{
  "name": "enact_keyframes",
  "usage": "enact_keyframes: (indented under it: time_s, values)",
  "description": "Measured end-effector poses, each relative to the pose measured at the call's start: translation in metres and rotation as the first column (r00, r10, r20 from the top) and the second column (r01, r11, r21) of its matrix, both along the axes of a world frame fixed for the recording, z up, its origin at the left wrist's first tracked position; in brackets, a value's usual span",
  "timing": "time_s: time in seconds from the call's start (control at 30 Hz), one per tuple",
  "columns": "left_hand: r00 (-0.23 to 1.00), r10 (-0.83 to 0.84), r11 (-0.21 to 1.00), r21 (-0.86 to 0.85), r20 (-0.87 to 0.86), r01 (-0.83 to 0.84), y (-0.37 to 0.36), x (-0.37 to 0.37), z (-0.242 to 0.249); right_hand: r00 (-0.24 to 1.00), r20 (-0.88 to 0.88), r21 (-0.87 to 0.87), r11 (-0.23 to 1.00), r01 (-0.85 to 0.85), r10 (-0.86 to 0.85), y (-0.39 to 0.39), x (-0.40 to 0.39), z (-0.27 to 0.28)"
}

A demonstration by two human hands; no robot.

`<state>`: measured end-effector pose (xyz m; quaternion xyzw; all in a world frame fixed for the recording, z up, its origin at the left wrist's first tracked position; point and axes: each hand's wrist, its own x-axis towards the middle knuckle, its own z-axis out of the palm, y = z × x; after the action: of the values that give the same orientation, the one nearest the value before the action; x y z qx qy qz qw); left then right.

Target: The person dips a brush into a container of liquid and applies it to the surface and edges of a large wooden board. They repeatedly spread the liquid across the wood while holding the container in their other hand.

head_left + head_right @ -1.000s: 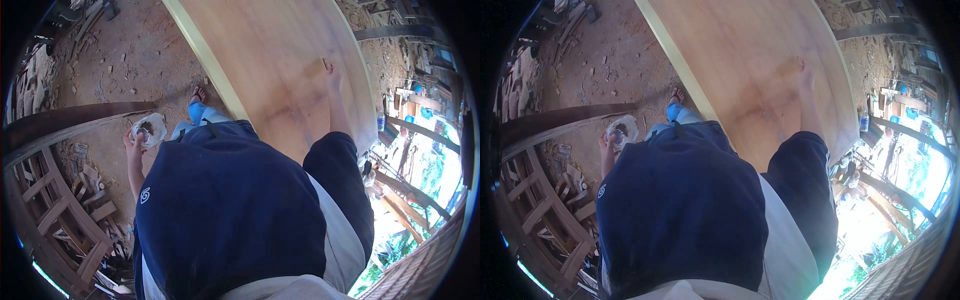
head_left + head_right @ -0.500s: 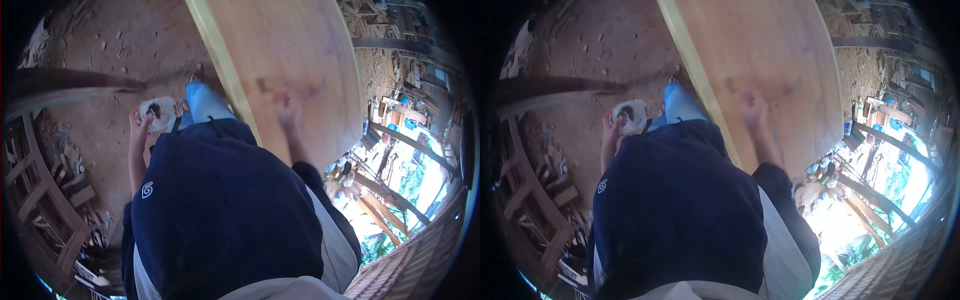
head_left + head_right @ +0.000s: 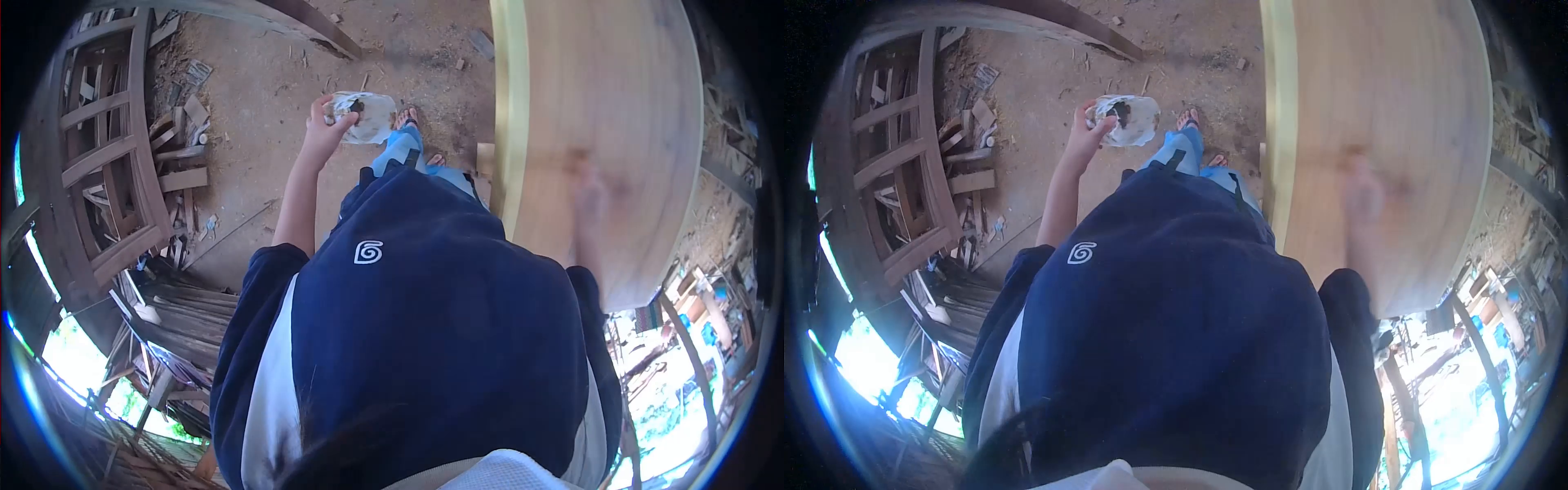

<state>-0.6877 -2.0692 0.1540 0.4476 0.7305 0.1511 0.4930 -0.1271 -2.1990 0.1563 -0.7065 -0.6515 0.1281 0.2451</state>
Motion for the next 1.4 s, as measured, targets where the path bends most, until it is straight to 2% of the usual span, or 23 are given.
enact_keyframes:
  time_s: [0.03,0.07,0.17,0.2,0.27,0.3,0.37,0.4,0.5,0.67,0.77,0.87,0.9,0.93,1.07,1.1,1.13,1.2,1.23,1.27,1.3,1.33,1.4]
  values:
    - [1.000,0.025,1.000,-0.006,0.016,-0.025,-0.008,0.001,-0.003,0.734,0.655,-0.364,0.926,0.099,0.179,0.011,-0.088,0.065]
    - [0.999,0.040,0.999,-0.010,0.033,-0.040,-0.013,0.010,-0.004,0.890,0.426,-0.187,0.978,-0.093,0.166,-0.006,-0.103,0.036]
    - [0.986,0.013,0.992,-0.126,0.164,0.008,-0.041,0.054,0.036,0.990,-0.136,0.002,1.000,-0.023,0.023,-0.025,-0.180,0.065]
    - [0.987,-0.013,0.993,-0.117,0.161,0.032,-0.049,0.059,0.035,0.990,-0.139,0.011,1.000,0.001,0.000,-0.031,-0.186,0.066]
    - [0.993,-0.106,0.994,0.011,0.050,0.105,-0.063,0.061,0.024,0.688,-0.633,-0.287,0.933,0.217,-0.355,-0.037,-0.189,0.063]
    - [0.995,-0.096,0.995,0.021,0.030,0.095,-0.068,0.060,0.023,0.804,-0.551,-0.071,0.972,0.224,-0.225,-0.040,-0.165,0.041]
    - [0.993,-0.117,0.992,0.051,-0.001,0.117,-0.086,0.060,0.032,0.604,-0.754,0.014,0.913,0.409,-0.258,-0.035,-0.098,0.041]
    - [0.993,-0.117,0.991,0.066,-0.006,0.117,-0.091,0.054,0.036,0.817,-0.457,0.061,0.904,0.424,-0.352,-0.029,-0.064,0.078]
    - [0.990,-0.132,0.991,0.032,-0.047,0.133,-0.114,0.035,0.035,0.775,0.019,0.229,0.757,0.612,-0.631,-0.041,0.082,0.062]
    - [0.993,-0.107,0.994,-0.024,-0.053,0.106,-0.148,0.045,0.060,0.739,0.173,0.183,0.758,0.626,-0.651,-0.072,0.236,0.010]
    - [0.997,-0.069,0.996,-0.053,-0.033,0.067,-0.166,0.060,0.065,0.770,0.385,0.092,0.852,0.516,-0.508,-0.084,0.245,-0.049]
    - [0.998,-0.068,0.995,-0.072,0.013,0.069,-0.178,0.052,0.053,0.815,0.337,0.014,0.869,0.495,-0.470,-0.081,0.079,0.013]
    - [0.997,-0.081,0.996,-0.031,0.011,0.081,-0.184,0.049,0.047,0.906,-0.047,-0.011,0.907,0.421,-0.421,-0.088,0.035,0.006]
    - [0.996,-0.093,0.996,0.011,0.008,0.093,-0.187,0.046,0.042,0.851,-0.425,-0.003,0.941,0.339,-0.308,-0.093,-0.006,0.006]
    - [0.995,-0.100,0.995,-0.019,-0.017,0.100,-0.199,0.030,0.039,0.997,-0.069,0.233,0.971,0.050,-0.035,-0.109,-0.130,0.049]
    - [0.990,-0.125,0.992,-0.004,-0.066,0.125,-0.200,0.026,0.040,0.807,-0.534,-0.025,0.958,0.284,-0.253,-0.107,-0.137,0.045]
    - [0.982,-0.152,0.988,0.009,-0.115,0.155,-0.201,0.023,0.041,0.377,-0.793,-0.355,0.866,0.352,-0.478,-0.105,-0.140,0.042]
    - [0.991,-0.114,0.993,0.018,-0.071,0.116,-0.204,0.018,0.048,0.435,-0.749,-0.220,0.807,0.547,-0.499,-0.098,-0.095,0.051]
    - [0.997,-0.070,0.997,0.022,-0.031,0.070,-0.204,0.014,0.052,0.613,-0.592,-0.083,0.796,0.599,-0.523,-0.099,-0.051,0.048]
    - [0.996,-0.085,0.996,0.013,-0.031,0.086,-0.205,0.009,0.054,0.662,-0.517,0.019,0.766,0.643,-0.543,-0.102,-0.010,0.053]
    - [0.997,-0.078,0.997,-0.024,-0.019,0.077,-0.206,0.003,0.055,0.679,-0.364,0.185,0.666,0.723,-0.637,-0.107,0.036,0.044]
    - [0.998,-0.067,0.996,-0.060,-0.006,0.067,-0.207,-0.003,0.053,0.622,-0.137,0.074,0.618,0.782,-0.771,-0.117,0.077,0.058]
    - [0.994,-0.102,0.994,-0.048,-0.035,0.100,-0.208,-0.014,0.041,0.583,0.038,0.323,0.562,0.761,-0.811,-0.139,0.156,0.042]
